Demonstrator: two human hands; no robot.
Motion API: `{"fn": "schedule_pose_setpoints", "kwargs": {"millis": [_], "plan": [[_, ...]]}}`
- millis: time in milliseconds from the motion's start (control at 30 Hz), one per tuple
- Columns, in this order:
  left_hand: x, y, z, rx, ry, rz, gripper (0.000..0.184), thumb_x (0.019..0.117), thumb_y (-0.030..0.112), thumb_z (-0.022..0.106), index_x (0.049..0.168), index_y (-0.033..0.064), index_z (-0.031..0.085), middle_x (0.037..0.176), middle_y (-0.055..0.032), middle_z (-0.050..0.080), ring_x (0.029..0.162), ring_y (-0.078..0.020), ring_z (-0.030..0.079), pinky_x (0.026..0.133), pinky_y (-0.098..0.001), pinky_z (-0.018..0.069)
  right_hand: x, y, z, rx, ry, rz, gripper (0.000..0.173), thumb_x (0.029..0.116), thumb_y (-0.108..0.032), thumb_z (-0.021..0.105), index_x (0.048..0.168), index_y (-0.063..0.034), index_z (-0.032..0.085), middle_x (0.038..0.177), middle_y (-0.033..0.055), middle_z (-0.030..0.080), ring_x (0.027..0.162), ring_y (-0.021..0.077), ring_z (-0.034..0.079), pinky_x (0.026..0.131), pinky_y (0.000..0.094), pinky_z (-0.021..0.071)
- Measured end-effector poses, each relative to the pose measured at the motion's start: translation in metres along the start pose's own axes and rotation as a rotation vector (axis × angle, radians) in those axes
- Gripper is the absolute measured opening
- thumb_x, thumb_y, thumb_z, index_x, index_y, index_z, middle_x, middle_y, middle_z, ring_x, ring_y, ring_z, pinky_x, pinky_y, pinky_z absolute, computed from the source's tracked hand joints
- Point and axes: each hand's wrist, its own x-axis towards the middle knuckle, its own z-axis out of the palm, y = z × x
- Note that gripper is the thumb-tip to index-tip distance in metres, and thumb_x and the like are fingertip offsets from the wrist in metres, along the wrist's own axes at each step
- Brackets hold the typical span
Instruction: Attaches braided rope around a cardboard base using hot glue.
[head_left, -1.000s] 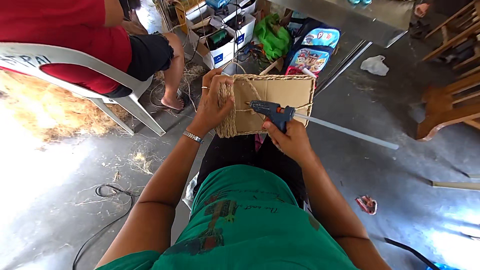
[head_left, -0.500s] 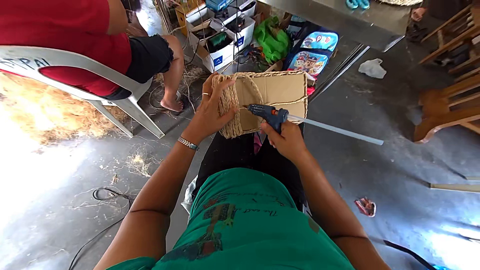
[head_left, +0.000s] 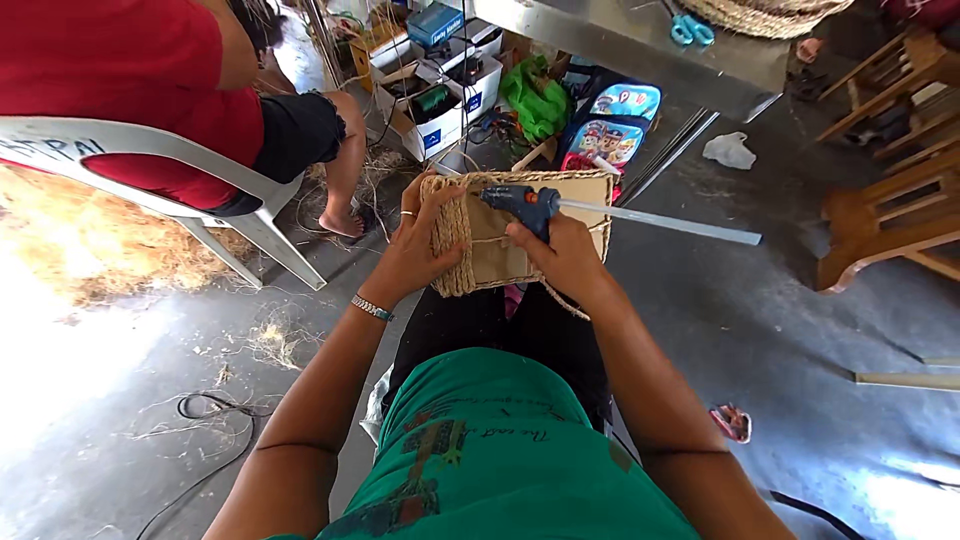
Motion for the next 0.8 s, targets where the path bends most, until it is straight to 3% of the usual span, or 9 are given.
{"fn": "schedule_pose_setpoints", "kwargs": {"millis": [233,433,600,700,800], "plan": [[-0.003,0.000,0.000,-0.025,0.003,0.012,0.076,0.0848,0.036,0.076,0.153,0.0263,0.043,0.167,-0.0196,0.015,0.152,-0.0313,0.028,0.114,-0.0467,0.0441,-0.008,-0.008,-0.003,-0.016,-0.012,-0.008,0.042,0.1061,-0.042,0.055,0.112,-0.0011,0.064,0.080,0.0105,0.066,0.067,0.0208,0.066,0.063,0.0418,0.0571],[-0.004,-0.002,0.000,-0.023,0.002,0.021,0.075,0.0859,0.036,0.075,0.153,0.0268,0.043,0.167,-0.0176,0.015,0.152,-0.0297,0.028,0.114,-0.0455,0.0441,-0.004,-0.006,-0.004,-0.029,-0.013,-0.006,0.046,0.1061,-0.047,0.053,0.110,-0.0022,0.062,0.075,0.0099,0.062,0.060,0.0208,0.063,0.057,0.0408,0.0558],[-0.004,-0.004,0.000,-0.036,0.018,0.014,0.076,0.0850,0.038,0.075,0.153,0.0252,0.044,0.168,-0.0181,0.015,0.153,-0.0297,0.026,0.116,-0.0451,0.0418,-0.009,-0.011,-0.004,-0.056,-0.034,0.035,0.041,0.1053,-0.043,0.056,0.107,-0.0020,0.065,0.077,0.0101,0.063,0.066,0.0214,0.064,0.062,0.0418,0.0550],[-0.005,-0.001,0.002,-0.035,0.025,0.032,0.075,0.0846,0.037,0.075,0.152,0.0257,0.045,0.167,-0.0191,0.016,0.153,-0.0301,0.027,0.116,-0.0451,0.0425,-0.008,-0.014,-0.003,-0.045,0.033,-0.004,0.039,0.1048,-0.040,0.059,0.112,-0.0021,0.065,0.087,0.0116,0.067,0.077,0.0210,0.067,0.071,0.0413,0.0565],[-0.006,0.001,0.003,-0.032,0.014,0.023,0.076,0.0844,0.037,0.076,0.153,0.0278,0.043,0.168,-0.0177,0.014,0.152,-0.0297,0.029,0.112,-0.0448,0.0462,-0.003,-0.014,-0.002,-0.051,0.080,-0.047,0.039,0.1051,-0.040,0.058,0.112,-0.0015,0.064,0.087,0.0118,0.066,0.075,0.0206,0.066,0.069,0.0397,0.0566]]}}
